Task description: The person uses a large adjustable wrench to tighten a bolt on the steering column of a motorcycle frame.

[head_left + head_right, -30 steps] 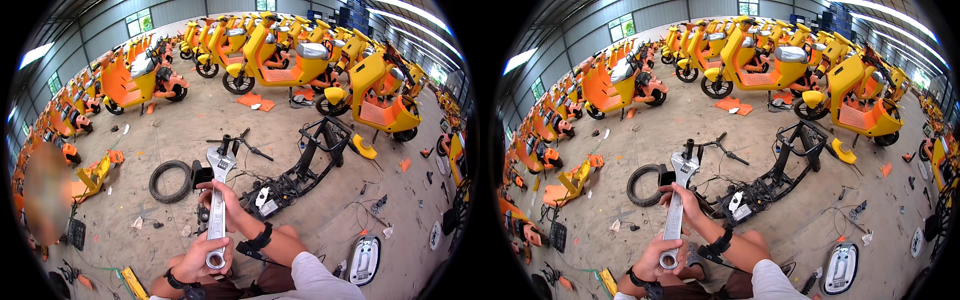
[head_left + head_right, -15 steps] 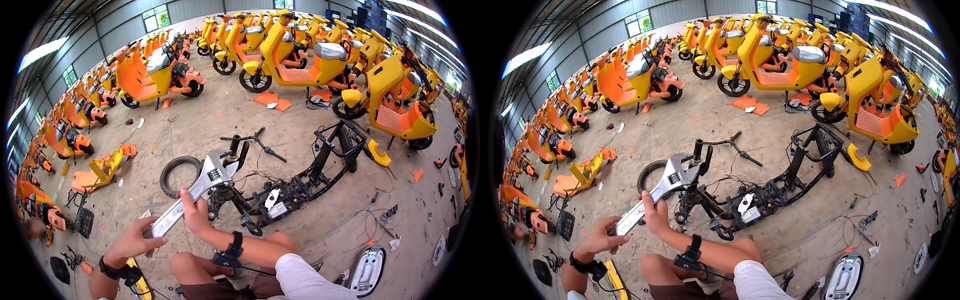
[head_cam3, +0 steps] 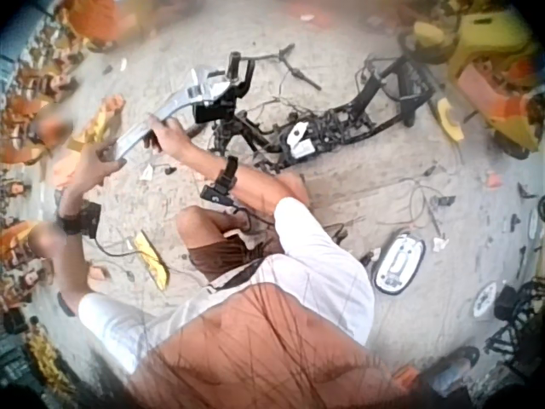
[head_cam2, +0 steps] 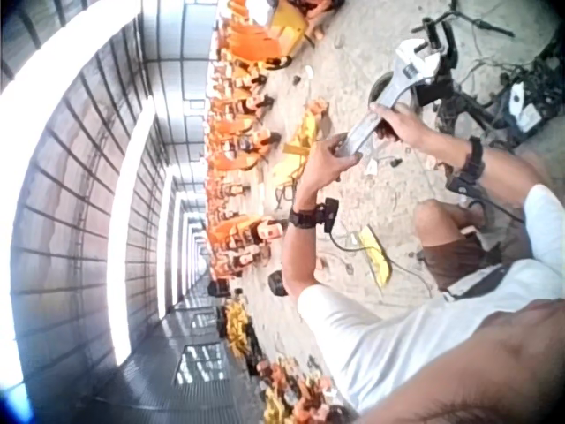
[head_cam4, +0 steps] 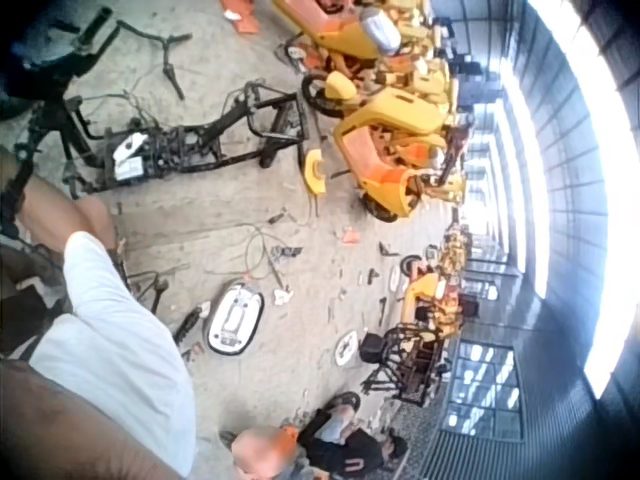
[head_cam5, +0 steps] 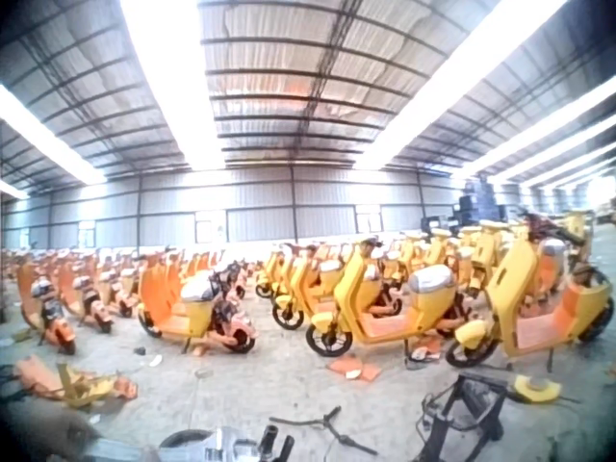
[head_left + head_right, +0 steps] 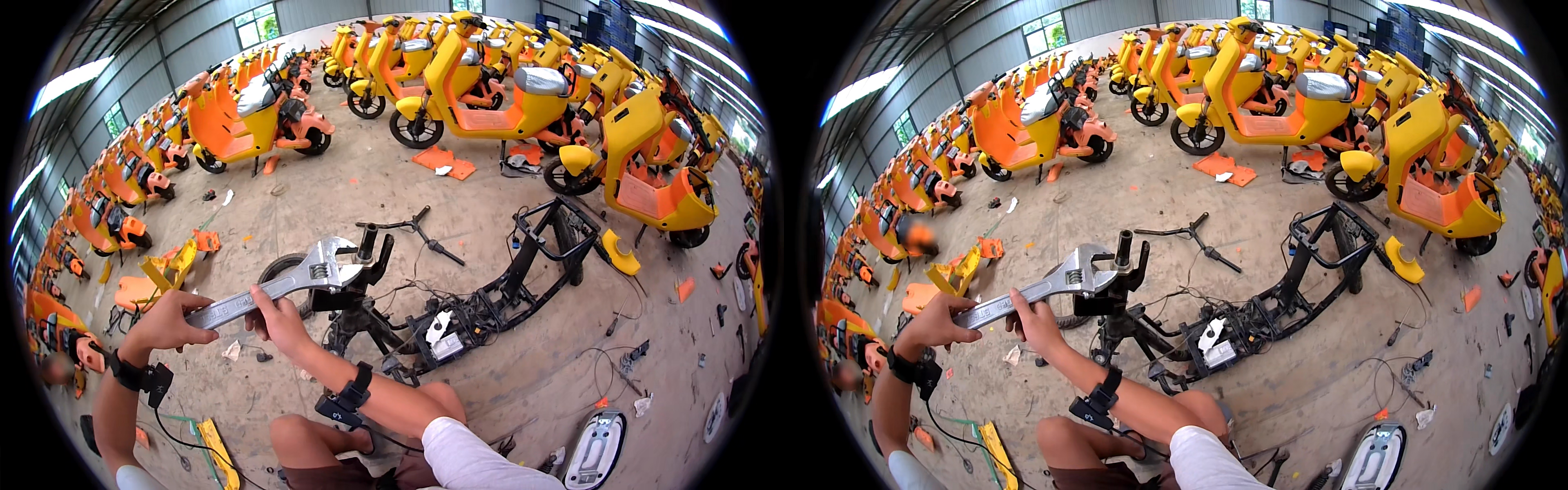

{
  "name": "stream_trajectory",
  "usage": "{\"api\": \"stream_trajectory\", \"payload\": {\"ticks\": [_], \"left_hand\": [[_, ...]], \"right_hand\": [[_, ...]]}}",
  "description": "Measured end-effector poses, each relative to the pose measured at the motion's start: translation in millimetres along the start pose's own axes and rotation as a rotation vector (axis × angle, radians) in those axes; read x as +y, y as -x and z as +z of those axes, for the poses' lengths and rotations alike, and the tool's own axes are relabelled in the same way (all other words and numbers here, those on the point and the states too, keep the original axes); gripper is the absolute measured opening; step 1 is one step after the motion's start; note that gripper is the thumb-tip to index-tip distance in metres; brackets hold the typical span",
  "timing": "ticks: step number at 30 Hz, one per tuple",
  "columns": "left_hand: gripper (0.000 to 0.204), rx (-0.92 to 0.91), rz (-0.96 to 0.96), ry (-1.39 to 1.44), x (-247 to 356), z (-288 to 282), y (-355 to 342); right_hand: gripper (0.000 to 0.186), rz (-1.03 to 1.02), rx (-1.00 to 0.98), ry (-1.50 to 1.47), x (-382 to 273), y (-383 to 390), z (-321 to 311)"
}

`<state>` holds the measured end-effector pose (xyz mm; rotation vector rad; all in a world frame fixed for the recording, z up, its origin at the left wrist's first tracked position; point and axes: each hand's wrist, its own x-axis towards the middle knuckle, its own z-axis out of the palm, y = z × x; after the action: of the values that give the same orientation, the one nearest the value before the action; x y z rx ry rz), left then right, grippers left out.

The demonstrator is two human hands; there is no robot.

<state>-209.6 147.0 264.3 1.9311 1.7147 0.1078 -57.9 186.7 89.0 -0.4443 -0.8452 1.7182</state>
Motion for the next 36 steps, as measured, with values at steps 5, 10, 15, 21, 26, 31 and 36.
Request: {"api": "stream_trajectory", "payload": {"ticks": [5, 10, 15, 21, 26, 31, 36], "left_hand": [[0.051, -0.040, -0.012, -0.041, -1, -9, -12], [0.051, -0.055, -0.011, -0.030, -4, -8, -19], [0.052, -0.056, -0.002, -0.058, -3, -5, -29], [0.054, -0.095, -0.005, -0.086, 11, -14, -39], [0.053, -0.127, 0.002, -0.082, 19, -17, -51], [0.055, -0.135, -0.005, -0.103, 32, -12, -49], [0.057, -0.144, -0.016, -0.046, 27, 2, -36]], "right_hand": [[0.038, 0.038, -0.070, 0.050, -10, -3, -6], [0.035, 0.106, -0.079, 0.008, -14, -5, -9], [0.035, 0.127, -0.061, 0.009, -20, -8, -15], [0.034, 0.143, -0.053, -0.056, -23, -13, -21], [0.035, 0.160, -0.045, -0.100, -27, -15, -27], [0.035, 0.132, -0.017, -0.127, -27, -13, -31], [0.040, 0.137, 0.083, -0.095, -22, -4, -27]]}}
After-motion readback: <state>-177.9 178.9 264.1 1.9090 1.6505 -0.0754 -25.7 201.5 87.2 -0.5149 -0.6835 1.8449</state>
